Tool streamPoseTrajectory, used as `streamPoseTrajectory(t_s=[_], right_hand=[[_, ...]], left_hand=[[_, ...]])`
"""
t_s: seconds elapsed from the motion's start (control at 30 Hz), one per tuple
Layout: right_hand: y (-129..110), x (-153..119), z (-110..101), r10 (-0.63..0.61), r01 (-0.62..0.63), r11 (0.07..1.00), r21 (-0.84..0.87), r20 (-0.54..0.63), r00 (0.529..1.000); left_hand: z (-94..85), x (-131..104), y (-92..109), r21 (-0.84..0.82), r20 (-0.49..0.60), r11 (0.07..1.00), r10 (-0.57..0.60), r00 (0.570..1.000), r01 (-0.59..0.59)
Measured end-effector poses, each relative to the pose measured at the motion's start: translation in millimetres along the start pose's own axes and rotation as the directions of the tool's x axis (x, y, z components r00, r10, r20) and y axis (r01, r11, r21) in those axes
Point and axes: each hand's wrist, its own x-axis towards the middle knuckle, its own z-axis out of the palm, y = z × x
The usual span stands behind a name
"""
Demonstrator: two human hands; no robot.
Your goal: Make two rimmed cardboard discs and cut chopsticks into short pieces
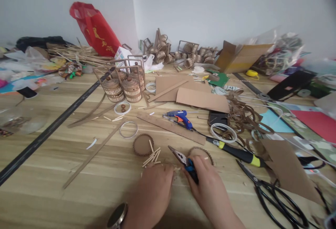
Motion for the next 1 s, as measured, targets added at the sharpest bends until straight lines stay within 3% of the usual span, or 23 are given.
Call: streamPoseTrajectory(t_s=[0.1,0.17,0.23,0.33,0.43,0.53,0.7,1.0], right_hand=[[-6.5,3.8,2.2,0.06,-0.058,0.992,-0.114,0.021,0.998],[-4.6,9.5,-6.7,0.108,-0.108,0.994,-0.012,0.078,0.991],[1.6,15.6,-21.9,0.139,-0.172,0.964,0.201,0.169,0.976],[9.7,19.9,-45.5,0.103,-0.224,0.883,0.412,0.295,0.95],[6.6,17.6,-55.7,0.02,-0.189,0.882,0.432,0.366,0.93],[-2.6,14.2,-51.6,-0.031,-0.179,0.887,0.425,0.443,0.896],[-6.2,14.6,-44.4,-0.068,-0.159,0.888,0.431,0.466,0.882],[-7.4,13.4,-33.3,-0.015,-0.183,0.867,0.464,0.392,0.92]], left_hand=[[-2.3,3.3,1.2,0.056,0.004,0.997,-0.061,0.998,0.061],[-3.1,4.9,-4.5,-0.034,-0.031,0.997,-0.069,0.997,0.068],[-4.0,6.2,-14.4,-0.252,-0.031,0.966,-0.066,0.997,0.057],[-3.6,8.8,-27.5,-0.639,0.082,0.763,-0.052,0.995,0.092],[0.7,12.4,-29.1,-0.822,0.16,0.555,0.018,0.987,0.123],[6.6,14.4,-23.2,-0.864,0.211,0.486,0.114,0.971,0.13],[12.8,13.5,-20.5,-0.859,0.254,0.489,0.146,0.956,0.154],[11.0,14.3,-17.4,-0.872,0.305,0.442,0.158,0.939,0.209]])
